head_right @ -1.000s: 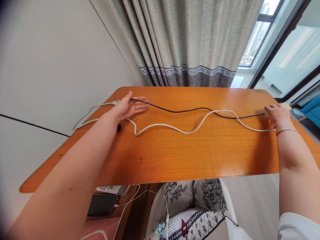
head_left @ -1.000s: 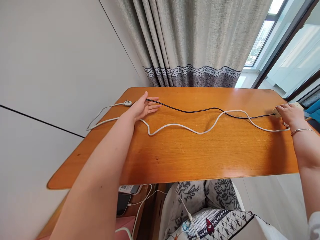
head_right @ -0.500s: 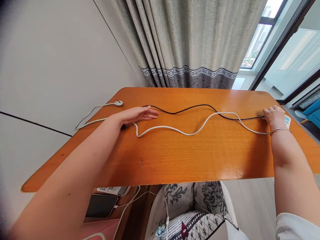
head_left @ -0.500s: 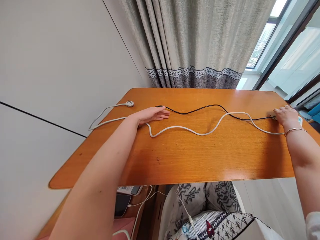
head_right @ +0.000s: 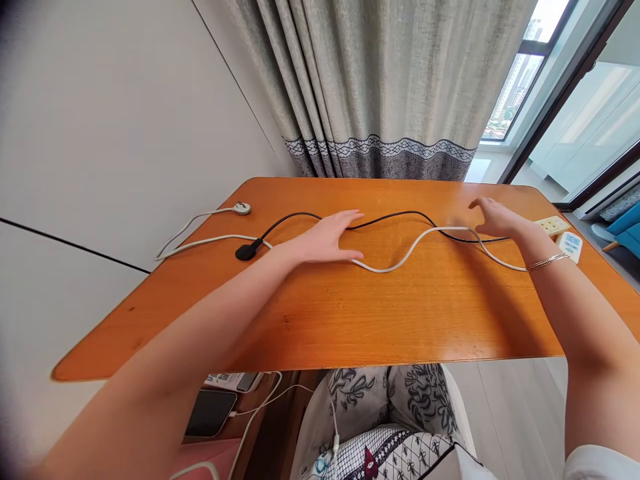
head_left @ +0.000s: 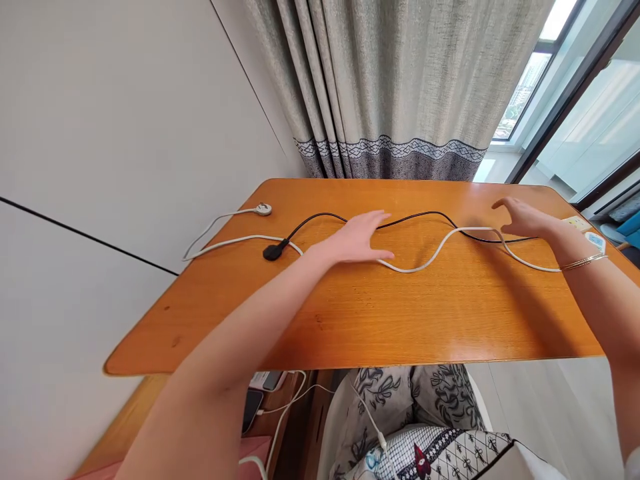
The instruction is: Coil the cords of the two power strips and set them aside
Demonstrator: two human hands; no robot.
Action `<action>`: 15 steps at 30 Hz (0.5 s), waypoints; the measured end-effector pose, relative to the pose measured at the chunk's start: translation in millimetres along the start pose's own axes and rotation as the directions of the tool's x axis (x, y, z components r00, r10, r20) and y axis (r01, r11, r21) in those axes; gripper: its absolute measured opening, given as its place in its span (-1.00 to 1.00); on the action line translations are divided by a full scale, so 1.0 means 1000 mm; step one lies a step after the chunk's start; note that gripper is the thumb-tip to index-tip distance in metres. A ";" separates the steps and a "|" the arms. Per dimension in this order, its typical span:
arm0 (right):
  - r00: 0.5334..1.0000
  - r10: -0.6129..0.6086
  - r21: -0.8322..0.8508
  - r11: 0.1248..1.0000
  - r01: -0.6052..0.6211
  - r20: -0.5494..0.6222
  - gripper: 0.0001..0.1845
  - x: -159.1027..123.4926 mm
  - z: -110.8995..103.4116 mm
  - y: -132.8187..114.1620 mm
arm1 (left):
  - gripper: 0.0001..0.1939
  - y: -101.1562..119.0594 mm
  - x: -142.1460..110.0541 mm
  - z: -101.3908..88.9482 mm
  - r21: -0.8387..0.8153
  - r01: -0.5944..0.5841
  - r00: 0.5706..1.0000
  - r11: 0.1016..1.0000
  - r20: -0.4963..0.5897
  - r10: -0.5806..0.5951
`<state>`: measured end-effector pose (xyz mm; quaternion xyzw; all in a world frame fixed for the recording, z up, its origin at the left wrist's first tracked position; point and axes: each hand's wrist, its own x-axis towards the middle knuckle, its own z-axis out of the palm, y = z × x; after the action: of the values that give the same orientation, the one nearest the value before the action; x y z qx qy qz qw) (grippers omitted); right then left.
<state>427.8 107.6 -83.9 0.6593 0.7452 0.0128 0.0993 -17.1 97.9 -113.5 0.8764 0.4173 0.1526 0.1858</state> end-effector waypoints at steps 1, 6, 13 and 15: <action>0.999 -0.051 0.007 0.999 0.051 0.002 -0.12 0.001 0.000 -0.012 | 0.16 0.005 0.002 0.005 0.063 -0.016 0.999 0.998 0.031 0.014; 0.968 -0.248 0.005 0.969 0.248 -0.035 0.35 0.004 0.004 -0.081 | 0.40 0.015 0.011 0.028 0.155 0.004 0.980 0.988 0.195 -0.035; 0.879 -0.470 -0.036 0.883 0.469 -0.084 0.02 0.016 -0.001 -0.156 | 0.24 0.022 0.010 0.045 0.236 -0.079 0.978 0.968 0.205 0.030; 0.858 -0.513 -0.052 0.858 0.511 -0.038 -0.17 0.017 -0.005 -0.166 | 0.14 0.023 0.009 0.048 0.261 -0.087 0.982 0.962 0.188 0.037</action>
<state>262.3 103.3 -105.7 0.4349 0.8954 0.0174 0.0936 24.2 81.8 -144.3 0.9163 0.3877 0.0204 0.0980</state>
